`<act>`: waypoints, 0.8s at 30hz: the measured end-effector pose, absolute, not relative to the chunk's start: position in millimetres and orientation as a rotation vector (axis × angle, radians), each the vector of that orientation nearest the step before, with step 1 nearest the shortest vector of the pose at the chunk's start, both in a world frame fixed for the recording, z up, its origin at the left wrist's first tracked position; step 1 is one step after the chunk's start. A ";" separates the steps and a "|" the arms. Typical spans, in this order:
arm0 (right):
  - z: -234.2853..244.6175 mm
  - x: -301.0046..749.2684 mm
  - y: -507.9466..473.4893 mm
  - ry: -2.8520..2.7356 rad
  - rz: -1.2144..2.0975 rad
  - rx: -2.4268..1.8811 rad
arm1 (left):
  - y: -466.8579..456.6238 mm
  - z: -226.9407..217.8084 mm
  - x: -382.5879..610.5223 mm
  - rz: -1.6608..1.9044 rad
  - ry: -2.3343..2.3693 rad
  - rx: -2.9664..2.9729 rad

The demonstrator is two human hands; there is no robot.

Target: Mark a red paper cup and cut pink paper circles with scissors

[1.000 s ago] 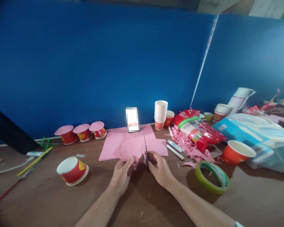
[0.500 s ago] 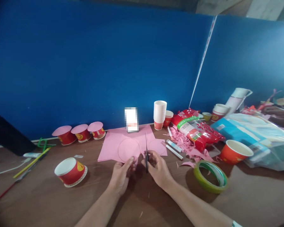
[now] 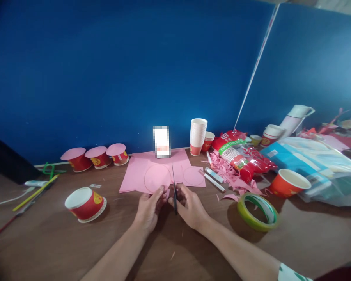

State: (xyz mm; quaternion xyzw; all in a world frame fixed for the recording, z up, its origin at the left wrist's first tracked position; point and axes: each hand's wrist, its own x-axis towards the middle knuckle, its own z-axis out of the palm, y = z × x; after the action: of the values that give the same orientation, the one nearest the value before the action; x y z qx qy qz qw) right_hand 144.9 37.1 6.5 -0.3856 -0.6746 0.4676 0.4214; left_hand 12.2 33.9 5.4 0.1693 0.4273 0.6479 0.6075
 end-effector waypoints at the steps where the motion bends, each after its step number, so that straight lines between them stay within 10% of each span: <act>1: 6.3 144.8 37.2 -1.688 1.175 -0.968 | 34.2 5.1 12.7 1.503 0.988 0.396; 24: 1.5 145.1 40.2 -1.742 1.133 -0.979 | 37.8 -6.9 19.4 1.551 1.019 0.533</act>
State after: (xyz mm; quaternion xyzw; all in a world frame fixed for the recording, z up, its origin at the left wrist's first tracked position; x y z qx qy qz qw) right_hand 145.1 40.2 1.5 -0.3886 -0.6917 0.4500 0.4099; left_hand 19.4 37.8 -6.9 0.2270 0.4339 0.6606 0.5690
